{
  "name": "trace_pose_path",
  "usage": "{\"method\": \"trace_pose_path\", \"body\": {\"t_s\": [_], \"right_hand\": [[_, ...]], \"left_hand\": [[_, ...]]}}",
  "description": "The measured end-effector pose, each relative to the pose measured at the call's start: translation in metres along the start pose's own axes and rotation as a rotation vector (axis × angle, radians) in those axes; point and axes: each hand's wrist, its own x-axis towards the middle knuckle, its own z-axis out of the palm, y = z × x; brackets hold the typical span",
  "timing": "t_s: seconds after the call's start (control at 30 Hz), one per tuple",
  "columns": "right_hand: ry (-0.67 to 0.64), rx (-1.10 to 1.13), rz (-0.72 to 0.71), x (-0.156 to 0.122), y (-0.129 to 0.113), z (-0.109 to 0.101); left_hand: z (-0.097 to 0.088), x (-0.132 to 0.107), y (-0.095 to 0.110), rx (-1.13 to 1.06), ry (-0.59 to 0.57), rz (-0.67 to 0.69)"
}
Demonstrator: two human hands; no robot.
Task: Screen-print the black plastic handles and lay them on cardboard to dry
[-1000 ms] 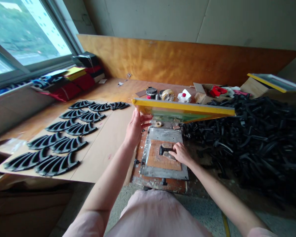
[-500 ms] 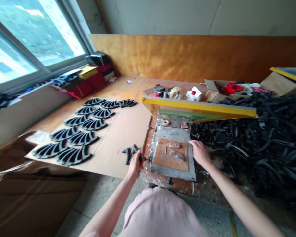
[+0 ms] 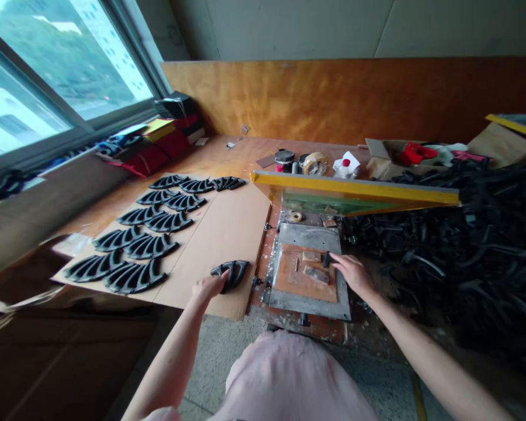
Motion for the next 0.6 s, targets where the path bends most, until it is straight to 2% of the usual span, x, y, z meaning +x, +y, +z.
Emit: {"method": "trace_pose_path", "body": {"t_s": [0.07, 0.17, 0.2, 0.23, 0.3, 0.37, 0.4, 0.47, 0.53, 0.6], "right_hand": [[-0.001, 0.056, -0.111, 0.014, -0.031, 0.015], [-0.028, -0.031, -0.146, 0.027, -0.06, 0.033], [-0.045, -0.078, -0.152, 0.029, -0.066, 0.036], [-0.065, -0.122, -0.161, 0.03, -0.07, 0.038], [-0.099, -0.174, -0.19, 0.027, -0.073, 0.037], [-0.114, -0.171, -0.212, 0.021, -0.069, 0.031], [-0.109, -0.155, -0.207, 0.017, -0.064, 0.026], [-0.015, -0.118, -0.096, 0.011, -0.047, 0.009], [0.139, -0.102, 0.089, 0.012, -0.024, -0.013], [0.272, -0.106, 0.238, 0.022, -0.006, -0.037]], "left_hand": [[-0.024, 0.009, 0.022, -0.157, 0.037, 0.097], [-0.061, 0.011, 0.079, -0.422, 0.097, 0.285], [-0.073, 0.008, 0.101, -0.526, 0.117, 0.364], [-0.084, 0.003, 0.124, -0.724, 0.151, 0.471], [-0.102, -0.012, 0.163, -1.075, 0.14, 0.677], [-0.11, -0.03, 0.185, -1.265, 0.11, 0.777], [-0.11, -0.038, 0.188, -1.304, 0.105, 0.788], [-0.1, -0.052, 0.178, -1.342, 0.115, 0.748], [-0.076, -0.061, 0.154, -1.322, 0.061, 0.639], [-0.044, -0.065, 0.126, -1.236, -0.043, 0.502]]}}
